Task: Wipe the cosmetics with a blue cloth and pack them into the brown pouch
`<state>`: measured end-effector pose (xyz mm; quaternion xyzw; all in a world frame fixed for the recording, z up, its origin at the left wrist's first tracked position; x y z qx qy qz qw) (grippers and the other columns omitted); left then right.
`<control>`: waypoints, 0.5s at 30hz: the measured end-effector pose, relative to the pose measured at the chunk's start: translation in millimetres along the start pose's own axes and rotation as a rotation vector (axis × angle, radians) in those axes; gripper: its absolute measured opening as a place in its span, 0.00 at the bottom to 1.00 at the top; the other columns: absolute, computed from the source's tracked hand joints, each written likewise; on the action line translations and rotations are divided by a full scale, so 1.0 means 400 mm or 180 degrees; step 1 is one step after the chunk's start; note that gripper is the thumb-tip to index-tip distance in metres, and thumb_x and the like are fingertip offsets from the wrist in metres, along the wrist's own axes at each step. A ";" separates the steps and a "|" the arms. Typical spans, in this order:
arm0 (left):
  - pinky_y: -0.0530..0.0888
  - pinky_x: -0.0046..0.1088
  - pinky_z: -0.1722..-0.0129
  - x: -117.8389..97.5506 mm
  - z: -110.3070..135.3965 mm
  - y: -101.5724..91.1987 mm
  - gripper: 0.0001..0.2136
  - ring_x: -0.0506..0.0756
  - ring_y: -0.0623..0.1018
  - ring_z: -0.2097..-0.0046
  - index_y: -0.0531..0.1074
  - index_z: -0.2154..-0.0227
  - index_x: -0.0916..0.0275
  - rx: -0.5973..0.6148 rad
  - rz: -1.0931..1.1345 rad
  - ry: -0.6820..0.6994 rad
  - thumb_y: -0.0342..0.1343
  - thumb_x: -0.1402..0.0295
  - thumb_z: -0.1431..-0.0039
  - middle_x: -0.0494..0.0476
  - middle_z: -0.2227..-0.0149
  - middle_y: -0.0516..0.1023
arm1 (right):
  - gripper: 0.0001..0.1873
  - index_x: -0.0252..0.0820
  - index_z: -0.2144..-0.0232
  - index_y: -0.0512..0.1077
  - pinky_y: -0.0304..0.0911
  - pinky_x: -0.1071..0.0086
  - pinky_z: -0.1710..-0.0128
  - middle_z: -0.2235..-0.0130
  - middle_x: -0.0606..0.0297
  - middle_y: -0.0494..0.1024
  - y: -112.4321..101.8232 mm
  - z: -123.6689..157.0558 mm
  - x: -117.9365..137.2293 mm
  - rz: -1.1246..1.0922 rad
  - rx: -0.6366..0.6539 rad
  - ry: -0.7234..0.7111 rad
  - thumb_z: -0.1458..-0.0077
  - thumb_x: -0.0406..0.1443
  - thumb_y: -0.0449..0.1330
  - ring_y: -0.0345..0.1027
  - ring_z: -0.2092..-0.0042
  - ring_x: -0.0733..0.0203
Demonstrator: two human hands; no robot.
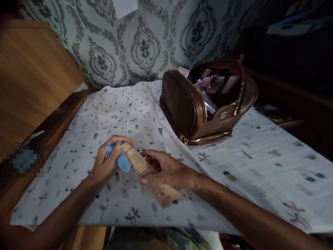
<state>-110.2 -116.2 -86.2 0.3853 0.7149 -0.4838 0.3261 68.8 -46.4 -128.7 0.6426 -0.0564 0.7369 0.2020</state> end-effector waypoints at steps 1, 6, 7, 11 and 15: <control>0.72 0.29 0.63 -0.003 0.000 0.001 0.14 0.54 0.76 0.61 0.73 0.56 0.60 0.0091 -0.0084 -0.0005 0.53 0.55 0.34 0.56 0.60 0.78 | 0.29 0.41 0.53 0.69 0.64 0.64 0.58 0.60 0.64 0.73 0.002 0.001 0.004 0.0069 -0.0012 -0.0005 0.56 0.41 0.71 0.69 0.58 0.57; 0.70 0.27 0.66 0.000 0.005 0.005 0.11 0.52 0.74 0.65 0.72 0.63 0.59 -0.0043 -0.0086 -0.0189 0.54 0.57 0.35 0.52 0.65 0.76 | 0.21 0.40 0.61 0.70 0.63 0.67 0.64 0.65 0.67 0.71 0.009 0.003 0.008 0.0080 0.0020 -0.0134 0.53 0.44 0.70 0.67 0.62 0.61; 0.70 0.27 0.64 0.000 0.006 0.005 0.11 0.52 0.75 0.64 0.72 0.64 0.59 -0.0139 -0.0031 -0.0191 0.53 0.57 0.34 0.53 0.65 0.76 | 0.22 0.41 0.60 0.68 0.63 0.67 0.63 0.64 0.67 0.71 0.011 0.002 0.005 -0.0075 0.0072 -0.0145 0.52 0.45 0.70 0.68 0.62 0.61; 0.72 0.28 0.60 -0.003 0.005 0.005 0.12 0.53 0.77 0.61 0.74 0.66 0.60 -0.0337 0.0214 -0.0141 0.51 0.58 0.32 0.53 0.65 0.79 | 0.28 0.43 0.57 0.63 0.67 0.65 0.65 0.65 0.68 0.72 0.026 0.000 -0.010 -0.0658 0.0421 0.0075 0.53 0.48 0.71 0.72 0.65 0.60; 0.74 0.31 0.57 0.000 -0.001 0.000 0.13 0.54 0.79 0.59 0.74 0.67 0.60 -0.0487 0.0578 -0.0185 0.52 0.58 0.32 0.55 0.63 0.81 | 0.28 0.41 0.55 0.67 0.64 0.69 0.69 0.69 0.68 0.73 0.026 -0.003 -0.010 -0.0816 0.0295 0.0216 0.48 0.53 0.67 0.69 0.70 0.64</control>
Point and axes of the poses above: each hand's wrist, its own z-axis away from the middle knuckle, its own y-axis out of the palm, x = y × z, the point moved 3 cm from there along -z, towards the middle knuckle
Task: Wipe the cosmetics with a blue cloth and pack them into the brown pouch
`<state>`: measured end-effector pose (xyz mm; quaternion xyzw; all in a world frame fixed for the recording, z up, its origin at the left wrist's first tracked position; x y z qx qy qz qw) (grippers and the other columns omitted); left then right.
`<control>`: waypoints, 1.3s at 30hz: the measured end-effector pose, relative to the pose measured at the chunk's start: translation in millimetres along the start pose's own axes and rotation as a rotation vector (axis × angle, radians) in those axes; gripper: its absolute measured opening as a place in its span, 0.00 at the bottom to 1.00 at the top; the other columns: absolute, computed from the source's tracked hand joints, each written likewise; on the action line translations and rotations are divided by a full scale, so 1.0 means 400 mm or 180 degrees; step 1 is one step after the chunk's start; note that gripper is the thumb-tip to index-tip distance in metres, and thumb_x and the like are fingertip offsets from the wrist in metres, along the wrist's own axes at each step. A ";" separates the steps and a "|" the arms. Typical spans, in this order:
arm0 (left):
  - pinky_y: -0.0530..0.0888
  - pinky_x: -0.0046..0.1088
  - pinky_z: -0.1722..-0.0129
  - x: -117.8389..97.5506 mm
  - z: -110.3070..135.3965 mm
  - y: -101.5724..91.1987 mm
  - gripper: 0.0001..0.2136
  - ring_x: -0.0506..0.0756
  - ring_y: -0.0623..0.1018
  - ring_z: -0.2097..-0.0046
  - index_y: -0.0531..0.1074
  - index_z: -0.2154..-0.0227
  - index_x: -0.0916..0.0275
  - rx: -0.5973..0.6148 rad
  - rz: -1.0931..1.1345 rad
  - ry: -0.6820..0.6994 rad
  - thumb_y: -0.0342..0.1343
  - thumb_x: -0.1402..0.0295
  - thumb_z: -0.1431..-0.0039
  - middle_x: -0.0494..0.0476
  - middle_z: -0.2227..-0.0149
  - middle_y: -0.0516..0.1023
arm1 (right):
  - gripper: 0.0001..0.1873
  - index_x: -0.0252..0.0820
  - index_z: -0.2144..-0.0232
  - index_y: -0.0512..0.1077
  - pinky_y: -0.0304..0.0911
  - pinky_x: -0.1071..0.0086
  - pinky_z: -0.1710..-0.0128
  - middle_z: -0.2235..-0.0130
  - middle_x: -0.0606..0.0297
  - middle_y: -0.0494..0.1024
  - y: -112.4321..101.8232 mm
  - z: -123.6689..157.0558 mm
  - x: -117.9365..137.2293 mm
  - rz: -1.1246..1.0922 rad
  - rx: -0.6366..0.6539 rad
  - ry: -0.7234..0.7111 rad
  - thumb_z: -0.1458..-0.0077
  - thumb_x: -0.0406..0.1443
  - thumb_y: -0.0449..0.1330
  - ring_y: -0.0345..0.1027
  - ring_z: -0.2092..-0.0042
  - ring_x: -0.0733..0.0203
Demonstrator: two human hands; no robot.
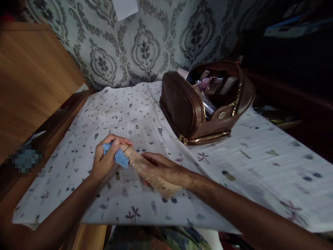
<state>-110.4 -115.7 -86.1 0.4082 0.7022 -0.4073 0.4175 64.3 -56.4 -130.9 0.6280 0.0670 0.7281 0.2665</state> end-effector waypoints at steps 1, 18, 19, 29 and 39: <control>0.74 0.31 0.57 0.004 -0.001 -0.003 0.13 0.55 0.79 0.59 0.74 0.66 0.60 -0.0057 0.0104 -0.0053 0.52 0.57 0.33 0.55 0.63 0.81 | 0.28 0.41 0.54 0.69 0.64 0.69 0.69 0.70 0.68 0.73 -0.001 0.000 0.002 -0.0054 -0.0064 0.0003 0.48 0.54 0.66 0.69 0.71 0.64; 0.73 0.28 0.58 0.001 -0.034 -0.097 0.20 0.54 0.76 0.57 0.70 0.53 0.58 0.0586 0.0384 -0.0167 0.66 0.61 0.46 0.57 0.55 0.76 | 0.18 0.43 0.54 0.69 0.63 0.62 0.60 0.59 0.61 0.76 0.051 -0.042 0.107 0.3398 -0.1653 -0.1102 0.49 0.33 0.65 0.71 0.59 0.53; 0.72 0.28 0.59 0.007 -0.038 -0.100 0.19 0.54 0.76 0.58 0.70 0.55 0.59 0.0505 0.0386 -0.0142 0.67 0.60 0.47 0.56 0.56 0.76 | 0.18 0.44 0.54 0.69 0.63 0.62 0.61 0.59 0.62 0.77 0.053 -0.050 0.103 0.3495 -0.1684 -0.1055 0.48 0.34 0.64 0.71 0.60 0.53; 0.73 0.33 0.56 0.058 -0.027 -0.088 0.12 0.57 0.78 0.57 0.68 0.67 0.60 0.0081 0.0663 -0.0383 0.63 0.62 0.49 0.57 0.60 0.80 | 0.33 0.40 0.38 0.61 0.67 0.60 0.60 0.57 0.56 0.79 0.020 -0.079 0.046 0.3325 -0.1620 -0.0807 0.44 0.37 0.62 0.74 0.61 0.52; 0.75 0.32 0.61 0.037 -0.022 -0.082 0.12 0.55 0.80 0.64 0.66 0.63 0.59 -0.0131 0.0900 -0.0660 0.62 0.67 0.47 0.53 0.67 0.82 | 0.25 0.46 0.44 0.66 0.68 0.59 0.60 0.56 0.58 0.80 0.035 -0.063 0.033 0.3564 -0.1750 -0.1156 0.45 0.38 0.61 0.75 0.60 0.51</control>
Point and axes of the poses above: each hand's wrist, its own z-axis away from the middle knuckle, its own y-axis out of the palm, x = y × z, the point moved 3 cm from there along -z, towards the middle knuckle
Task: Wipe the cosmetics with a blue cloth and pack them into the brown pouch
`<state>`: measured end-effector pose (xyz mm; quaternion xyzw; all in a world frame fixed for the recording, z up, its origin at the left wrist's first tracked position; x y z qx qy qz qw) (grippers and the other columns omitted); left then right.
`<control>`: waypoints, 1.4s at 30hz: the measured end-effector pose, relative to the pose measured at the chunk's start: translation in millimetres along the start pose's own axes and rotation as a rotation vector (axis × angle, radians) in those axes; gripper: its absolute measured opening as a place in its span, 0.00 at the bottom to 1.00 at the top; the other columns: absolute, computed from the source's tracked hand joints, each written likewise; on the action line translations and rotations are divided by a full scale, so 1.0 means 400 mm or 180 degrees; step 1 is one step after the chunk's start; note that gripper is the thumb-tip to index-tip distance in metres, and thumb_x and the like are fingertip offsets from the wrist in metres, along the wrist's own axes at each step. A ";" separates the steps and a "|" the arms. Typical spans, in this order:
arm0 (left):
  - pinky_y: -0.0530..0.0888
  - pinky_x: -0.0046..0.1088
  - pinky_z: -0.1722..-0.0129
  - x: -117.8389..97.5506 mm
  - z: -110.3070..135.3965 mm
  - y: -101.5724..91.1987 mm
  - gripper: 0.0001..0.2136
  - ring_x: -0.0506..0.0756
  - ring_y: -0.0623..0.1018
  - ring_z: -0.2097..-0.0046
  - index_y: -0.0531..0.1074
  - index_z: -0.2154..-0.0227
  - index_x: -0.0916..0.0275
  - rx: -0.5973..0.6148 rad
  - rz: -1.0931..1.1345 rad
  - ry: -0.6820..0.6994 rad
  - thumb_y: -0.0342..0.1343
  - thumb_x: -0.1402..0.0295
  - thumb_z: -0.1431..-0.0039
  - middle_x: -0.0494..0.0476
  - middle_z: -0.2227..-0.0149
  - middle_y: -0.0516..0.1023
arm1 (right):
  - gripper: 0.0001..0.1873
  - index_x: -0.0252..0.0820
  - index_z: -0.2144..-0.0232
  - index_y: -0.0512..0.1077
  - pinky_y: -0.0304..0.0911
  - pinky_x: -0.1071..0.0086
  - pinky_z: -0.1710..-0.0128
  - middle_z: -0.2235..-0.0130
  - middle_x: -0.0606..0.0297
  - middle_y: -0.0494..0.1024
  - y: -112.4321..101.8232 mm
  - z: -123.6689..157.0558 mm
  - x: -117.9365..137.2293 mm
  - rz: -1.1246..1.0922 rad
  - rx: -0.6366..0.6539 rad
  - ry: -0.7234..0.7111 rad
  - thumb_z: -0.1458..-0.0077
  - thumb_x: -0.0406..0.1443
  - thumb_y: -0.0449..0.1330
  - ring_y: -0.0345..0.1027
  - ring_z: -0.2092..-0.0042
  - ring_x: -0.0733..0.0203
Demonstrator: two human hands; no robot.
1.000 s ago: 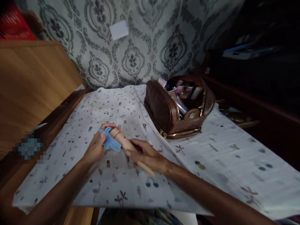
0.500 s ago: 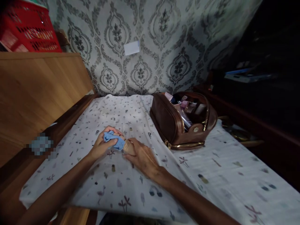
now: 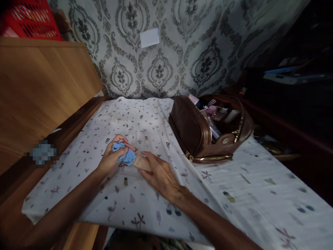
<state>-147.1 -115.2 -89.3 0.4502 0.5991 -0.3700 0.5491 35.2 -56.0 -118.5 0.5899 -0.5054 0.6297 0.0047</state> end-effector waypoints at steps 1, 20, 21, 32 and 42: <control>0.75 0.32 0.60 -0.002 0.000 -0.002 0.13 0.55 0.81 0.62 0.66 0.60 0.58 0.0095 -0.0020 0.0049 0.63 0.65 0.46 0.55 0.65 0.83 | 0.24 0.46 0.46 0.66 0.68 0.60 0.60 0.56 0.58 0.80 -0.001 0.001 0.001 -0.0009 -0.0014 -0.0021 0.45 0.38 0.60 0.75 0.61 0.51; 0.76 0.41 0.49 -0.021 0.007 -0.028 0.23 0.63 0.80 0.48 0.76 0.53 0.58 0.1011 0.0145 0.0091 0.72 0.65 0.53 0.62 0.52 0.81 | 0.36 0.45 0.42 0.63 0.70 0.65 0.64 0.58 0.62 0.79 -0.010 -0.007 -0.008 -0.3879 0.1331 0.1096 0.49 0.49 0.69 0.76 0.64 0.59; 0.77 0.39 0.50 -0.020 0.008 -0.029 0.23 0.63 0.80 0.49 0.77 0.53 0.58 0.0989 0.0091 0.0089 0.72 0.64 0.53 0.62 0.53 0.82 | 0.36 0.46 0.43 0.62 0.70 0.65 0.65 0.59 0.63 0.79 -0.006 -0.006 -0.007 -0.4002 0.1410 0.1137 0.49 0.49 0.69 0.77 0.64 0.59; 0.71 0.25 0.64 -0.002 0.007 -0.023 0.19 0.53 0.75 0.62 0.79 0.60 0.63 0.0251 -0.0688 0.0160 0.70 0.60 0.55 0.55 0.63 0.78 | 0.34 0.45 0.54 0.63 0.63 0.67 0.64 0.60 0.67 0.72 0.001 -0.008 -0.011 -0.1990 0.0955 0.0635 0.62 0.38 0.74 0.68 0.60 0.59; 0.71 0.24 0.66 -0.011 0.005 -0.027 0.21 0.52 0.74 0.65 0.78 0.58 0.62 0.0289 -0.0506 0.0095 0.71 0.64 0.59 0.55 0.61 0.79 | 0.26 0.42 0.52 0.70 0.65 0.67 0.58 0.56 0.62 0.75 -0.015 -0.006 -0.020 -0.3206 0.1135 0.0689 0.50 0.46 0.70 0.72 0.58 0.60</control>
Point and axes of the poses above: each hand's wrist, its own z-axis away from the middle knuckle, its own y-axis out of the palm, x = y × z, the point moved 3 cm from there along -z, towards the middle knuckle
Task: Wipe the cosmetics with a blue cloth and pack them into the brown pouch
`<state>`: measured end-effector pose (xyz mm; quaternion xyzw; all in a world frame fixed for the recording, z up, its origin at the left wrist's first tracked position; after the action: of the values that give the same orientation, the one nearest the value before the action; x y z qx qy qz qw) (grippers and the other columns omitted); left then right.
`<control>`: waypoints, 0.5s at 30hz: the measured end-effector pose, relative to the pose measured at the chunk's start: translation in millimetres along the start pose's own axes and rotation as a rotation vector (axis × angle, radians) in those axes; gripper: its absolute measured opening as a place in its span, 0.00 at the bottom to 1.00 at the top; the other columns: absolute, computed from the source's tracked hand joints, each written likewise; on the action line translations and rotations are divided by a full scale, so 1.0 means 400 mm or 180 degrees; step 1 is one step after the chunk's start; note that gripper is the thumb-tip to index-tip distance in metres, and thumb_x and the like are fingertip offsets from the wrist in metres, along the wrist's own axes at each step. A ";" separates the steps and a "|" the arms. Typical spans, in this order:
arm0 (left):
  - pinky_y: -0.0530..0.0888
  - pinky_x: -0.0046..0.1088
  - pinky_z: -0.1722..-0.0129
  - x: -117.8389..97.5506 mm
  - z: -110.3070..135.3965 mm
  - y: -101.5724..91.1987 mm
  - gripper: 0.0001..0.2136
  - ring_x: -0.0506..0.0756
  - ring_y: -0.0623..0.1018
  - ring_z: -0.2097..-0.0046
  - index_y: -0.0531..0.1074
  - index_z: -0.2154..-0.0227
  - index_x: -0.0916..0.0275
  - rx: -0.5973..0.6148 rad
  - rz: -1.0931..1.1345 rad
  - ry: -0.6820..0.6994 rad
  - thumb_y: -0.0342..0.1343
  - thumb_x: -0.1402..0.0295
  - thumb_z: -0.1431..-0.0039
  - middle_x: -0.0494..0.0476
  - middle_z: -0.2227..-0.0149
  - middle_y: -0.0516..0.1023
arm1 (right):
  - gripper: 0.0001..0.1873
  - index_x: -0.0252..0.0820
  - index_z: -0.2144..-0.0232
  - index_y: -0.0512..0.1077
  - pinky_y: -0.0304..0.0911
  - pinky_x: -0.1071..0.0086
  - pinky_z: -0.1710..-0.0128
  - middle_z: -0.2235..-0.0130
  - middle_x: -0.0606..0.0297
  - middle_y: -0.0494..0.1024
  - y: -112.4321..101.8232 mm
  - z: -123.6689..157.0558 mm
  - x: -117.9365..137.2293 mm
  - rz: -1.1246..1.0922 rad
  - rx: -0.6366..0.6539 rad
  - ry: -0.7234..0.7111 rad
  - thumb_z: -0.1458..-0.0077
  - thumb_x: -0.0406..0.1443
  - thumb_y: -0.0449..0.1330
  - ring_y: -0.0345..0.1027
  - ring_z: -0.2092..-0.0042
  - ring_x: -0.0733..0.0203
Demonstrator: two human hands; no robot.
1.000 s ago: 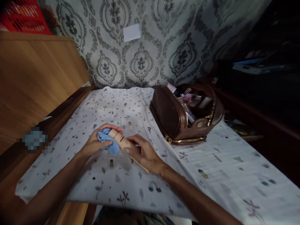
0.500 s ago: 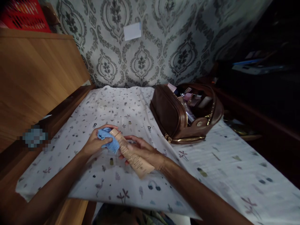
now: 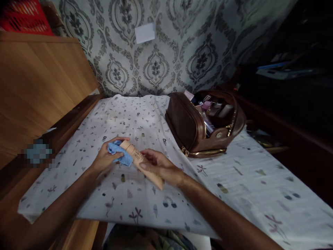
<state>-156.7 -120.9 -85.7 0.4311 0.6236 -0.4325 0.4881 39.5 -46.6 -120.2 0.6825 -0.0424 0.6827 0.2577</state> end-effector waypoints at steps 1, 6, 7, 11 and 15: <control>0.71 0.24 0.65 -0.002 -0.001 -0.001 0.22 0.53 0.75 0.64 0.78 0.58 0.62 0.0040 0.0013 0.0022 0.71 0.64 0.59 0.56 0.61 0.79 | 0.26 0.42 0.52 0.71 0.66 0.67 0.59 0.57 0.62 0.75 0.000 0.000 -0.001 -0.0178 0.0097 0.0059 0.50 0.46 0.70 0.73 0.59 0.61; 0.71 0.26 0.64 0.001 0.000 -0.011 0.22 0.54 0.75 0.64 0.77 0.61 0.64 0.0029 -0.0076 -0.0002 0.71 0.63 0.62 0.54 0.66 0.78 | 0.25 0.38 0.55 0.74 0.66 0.74 0.66 0.60 0.61 0.77 0.007 0.003 -0.004 -0.0496 0.0377 0.0207 0.49 0.48 0.70 0.72 0.62 0.64; 0.71 0.25 0.65 0.003 0.000 -0.012 0.21 0.54 0.75 0.65 0.77 0.62 0.64 0.0018 -0.0083 -0.0043 0.71 0.63 0.62 0.53 0.68 0.77 | 0.26 0.38 0.54 0.73 0.66 0.75 0.67 0.60 0.62 0.76 0.008 0.003 -0.004 -0.0501 0.0347 0.0189 0.51 0.46 0.71 0.71 0.62 0.65; 0.71 0.25 0.67 0.008 0.000 -0.014 0.20 0.53 0.74 0.67 0.76 0.64 0.63 0.0025 -0.0162 -0.0094 0.71 0.65 0.63 0.51 0.70 0.75 | 0.31 0.42 0.52 0.68 0.67 0.75 0.68 0.62 0.67 0.75 0.007 0.001 -0.009 -0.0585 0.0269 0.0085 0.56 0.39 0.75 0.70 0.64 0.66; 0.70 0.24 0.67 0.007 0.001 -0.016 0.19 0.52 0.73 0.68 0.76 0.66 0.62 0.0082 -0.0139 -0.0081 0.72 0.66 0.65 0.49 0.71 0.74 | 0.26 0.39 0.54 0.68 0.71 0.71 0.62 0.62 0.62 0.79 0.011 -0.001 -0.019 -0.0841 0.0489 0.0282 0.49 0.45 0.72 0.77 0.63 0.62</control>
<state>-163.2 -122.7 -87.8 0.4181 0.6209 -0.4565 0.4809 36.9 -52.6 -126.1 0.6691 0.1115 0.6735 0.2938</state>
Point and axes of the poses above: each hand's wrist, its own z-axis away from the middle knuckle, its own y-axis out of the palm, x = y × z, the point moved 3 cm from there along -z, towards the middle knuckle
